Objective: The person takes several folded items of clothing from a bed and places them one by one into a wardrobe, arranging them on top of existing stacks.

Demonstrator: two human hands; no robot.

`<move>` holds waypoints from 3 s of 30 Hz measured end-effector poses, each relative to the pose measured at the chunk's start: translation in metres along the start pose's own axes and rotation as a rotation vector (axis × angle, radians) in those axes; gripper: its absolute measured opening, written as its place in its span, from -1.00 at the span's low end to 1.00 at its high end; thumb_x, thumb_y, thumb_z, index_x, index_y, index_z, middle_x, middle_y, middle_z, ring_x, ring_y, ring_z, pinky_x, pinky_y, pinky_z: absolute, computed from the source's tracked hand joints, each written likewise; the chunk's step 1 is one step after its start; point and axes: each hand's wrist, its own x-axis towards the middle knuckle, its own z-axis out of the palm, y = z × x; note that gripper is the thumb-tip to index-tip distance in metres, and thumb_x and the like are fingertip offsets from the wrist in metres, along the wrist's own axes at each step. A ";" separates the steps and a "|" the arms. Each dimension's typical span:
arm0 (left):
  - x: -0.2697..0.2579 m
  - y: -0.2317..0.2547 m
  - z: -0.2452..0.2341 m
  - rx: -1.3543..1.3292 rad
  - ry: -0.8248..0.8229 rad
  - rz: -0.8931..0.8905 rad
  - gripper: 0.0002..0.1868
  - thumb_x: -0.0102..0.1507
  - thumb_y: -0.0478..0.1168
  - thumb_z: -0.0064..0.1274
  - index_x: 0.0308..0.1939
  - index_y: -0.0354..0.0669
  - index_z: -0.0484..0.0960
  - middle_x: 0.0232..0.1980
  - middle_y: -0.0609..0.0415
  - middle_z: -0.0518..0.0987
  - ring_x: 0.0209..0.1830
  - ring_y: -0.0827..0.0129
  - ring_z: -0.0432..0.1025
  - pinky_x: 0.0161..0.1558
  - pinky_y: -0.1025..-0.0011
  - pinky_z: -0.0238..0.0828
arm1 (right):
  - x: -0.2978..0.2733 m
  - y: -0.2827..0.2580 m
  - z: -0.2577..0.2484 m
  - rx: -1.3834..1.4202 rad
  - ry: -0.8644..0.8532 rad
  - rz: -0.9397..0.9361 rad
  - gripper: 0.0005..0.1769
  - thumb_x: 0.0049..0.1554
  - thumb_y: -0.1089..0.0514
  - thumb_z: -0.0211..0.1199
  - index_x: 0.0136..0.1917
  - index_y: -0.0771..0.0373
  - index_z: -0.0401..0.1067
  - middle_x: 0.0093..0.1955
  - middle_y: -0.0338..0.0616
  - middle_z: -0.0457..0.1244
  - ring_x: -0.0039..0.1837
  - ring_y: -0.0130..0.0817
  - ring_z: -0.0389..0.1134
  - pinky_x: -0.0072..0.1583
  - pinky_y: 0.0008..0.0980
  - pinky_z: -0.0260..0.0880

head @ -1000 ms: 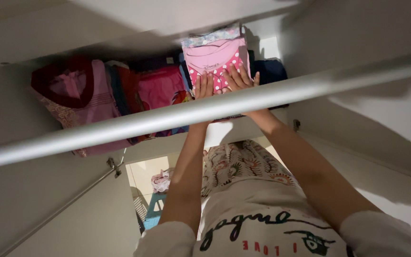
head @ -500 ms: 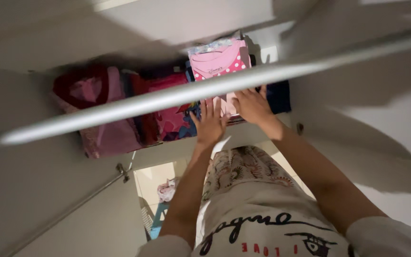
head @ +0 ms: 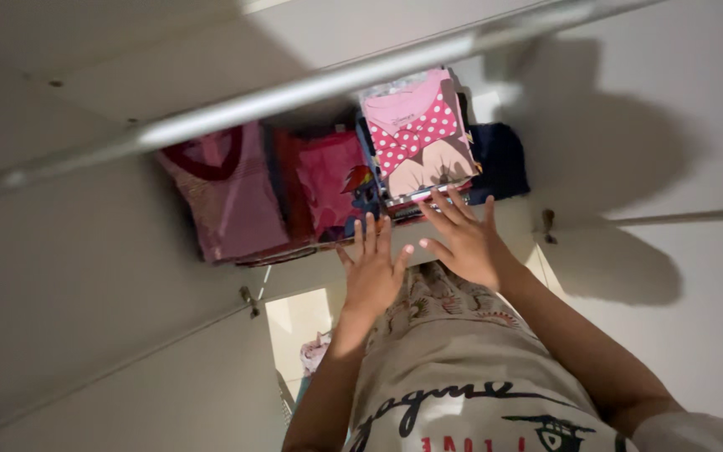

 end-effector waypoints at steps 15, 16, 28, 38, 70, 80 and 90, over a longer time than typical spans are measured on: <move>-0.136 0.000 -0.073 -0.119 0.228 0.214 -0.23 0.41 0.21 -0.24 0.57 -0.17 0.13 0.68 -0.26 -0.17 0.67 -0.15 -0.30 0.38 -0.47 -0.46 | -0.112 -0.121 -0.066 0.139 0.242 -0.090 -0.29 0.18 -0.20 0.14 0.53 0.04 0.20 0.65 -0.08 -0.07 0.66 -0.10 -0.20 0.47 0.43 -0.35; -0.142 -0.002 -0.074 -0.103 0.231 0.210 -0.23 0.40 0.21 -0.23 0.57 -0.16 0.14 0.68 -0.25 -0.17 0.67 -0.15 -0.29 0.38 -0.47 -0.43 | -0.116 -0.126 -0.065 0.137 0.231 -0.092 -0.29 0.18 -0.20 0.14 0.53 0.03 0.19 0.66 -0.10 -0.09 0.67 -0.11 -0.21 0.47 0.41 -0.36; -0.225 0.000 -0.060 -0.087 0.410 0.018 -0.21 0.38 0.22 -0.19 0.57 -0.14 0.12 0.67 -0.23 -0.16 0.66 -0.18 -0.30 0.37 -0.47 -0.41 | -0.133 -0.142 -0.056 0.077 0.134 -0.451 -0.27 0.23 -0.24 0.07 0.58 0.01 0.12 0.70 -0.09 -0.18 0.69 -0.11 -0.27 0.49 0.41 -0.54; -0.310 0.078 0.011 -0.224 0.532 -0.337 -0.25 0.39 0.22 -0.22 0.53 -0.12 0.16 0.66 -0.19 -0.13 0.66 -0.11 -0.32 0.38 -0.42 -0.57 | -0.177 -0.127 -0.063 0.007 -0.016 -0.758 -0.28 0.21 -0.29 0.08 0.56 -0.05 0.17 0.70 -0.15 -0.17 0.69 -0.18 -0.28 0.47 0.43 -0.52; -0.587 0.253 0.216 -0.375 1.080 -1.339 -0.24 0.39 0.23 -0.20 0.53 -0.14 0.21 0.65 -0.24 -0.08 0.64 -0.18 -0.27 0.33 -0.51 -0.45 | -0.414 -0.214 0.042 -0.066 -0.615 -1.619 -0.28 0.19 -0.26 0.12 0.54 -0.01 0.19 0.69 -0.12 -0.15 0.69 -0.14 -0.25 0.49 0.41 -0.51; -0.742 0.287 0.286 -0.350 1.160 -1.603 -0.23 0.40 0.24 -0.23 0.52 -0.19 0.22 0.65 -0.26 -0.07 0.65 -0.19 -0.28 0.35 -0.52 -0.51 | -0.580 -0.288 0.106 0.044 -0.736 -1.960 -0.28 0.16 -0.22 0.20 0.51 0.02 0.24 0.67 -0.09 -0.08 0.69 -0.10 -0.20 0.49 0.47 -0.45; -0.844 0.333 0.368 -0.392 1.231 -1.853 -0.22 0.39 0.24 -0.22 0.54 -0.19 0.19 0.64 -0.28 -0.05 0.64 -0.21 -0.28 0.34 -0.53 -0.53 | -0.725 -0.324 0.179 -0.058 -0.943 -2.098 -0.29 0.16 -0.20 0.21 0.51 0.02 0.23 0.67 -0.10 -0.09 0.69 -0.08 -0.19 0.46 0.50 -0.38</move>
